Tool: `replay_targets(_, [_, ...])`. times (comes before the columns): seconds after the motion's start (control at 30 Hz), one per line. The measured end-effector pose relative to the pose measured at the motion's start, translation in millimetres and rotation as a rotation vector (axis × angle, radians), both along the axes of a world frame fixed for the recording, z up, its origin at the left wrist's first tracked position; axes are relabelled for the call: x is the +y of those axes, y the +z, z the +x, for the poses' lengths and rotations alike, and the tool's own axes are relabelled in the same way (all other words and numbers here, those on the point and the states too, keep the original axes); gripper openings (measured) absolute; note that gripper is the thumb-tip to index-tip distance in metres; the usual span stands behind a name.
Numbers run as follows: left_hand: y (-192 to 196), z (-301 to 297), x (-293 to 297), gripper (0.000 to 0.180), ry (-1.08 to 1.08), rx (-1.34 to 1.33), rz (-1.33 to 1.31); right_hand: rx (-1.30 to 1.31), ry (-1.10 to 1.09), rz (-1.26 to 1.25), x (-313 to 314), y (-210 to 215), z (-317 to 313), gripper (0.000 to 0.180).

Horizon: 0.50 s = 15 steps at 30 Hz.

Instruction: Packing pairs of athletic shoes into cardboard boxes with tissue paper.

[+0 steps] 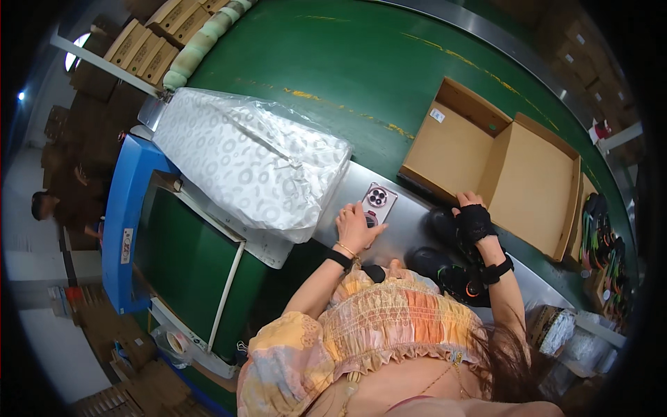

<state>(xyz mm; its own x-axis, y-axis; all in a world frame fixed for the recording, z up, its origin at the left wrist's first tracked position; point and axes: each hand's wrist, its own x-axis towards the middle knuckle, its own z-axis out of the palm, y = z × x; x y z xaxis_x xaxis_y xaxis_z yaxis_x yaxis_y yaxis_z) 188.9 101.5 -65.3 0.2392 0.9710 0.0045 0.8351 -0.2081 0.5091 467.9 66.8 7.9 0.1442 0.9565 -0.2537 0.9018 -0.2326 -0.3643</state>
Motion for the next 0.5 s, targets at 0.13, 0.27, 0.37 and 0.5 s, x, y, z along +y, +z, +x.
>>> replay_targets(0.13, [35.2,-49.3,46.6,0.061,-0.011,-0.24,0.267,-0.237,0.119,0.026,2.6,-25.8,25.1,0.033])
replay_targets(0.27, [61.2,-95.3,65.7,0.046,0.177,0.033,0.334,-0.16,0.007,-0.079,7.6,-29.0,25.8,0.028])
replay_targets(0.37, [26.9,-143.7,65.6,0.034,0.181,0.221,0.092,-0.17,0.086,-0.07,13.6,-22.1,19.7,0.034])
replay_targets(0.5, [109.8,-118.6,74.1,0.017,0.243,-0.535,0.013,-0.191,0.131,-0.029,3.7,-35.1,35.5,0.033])
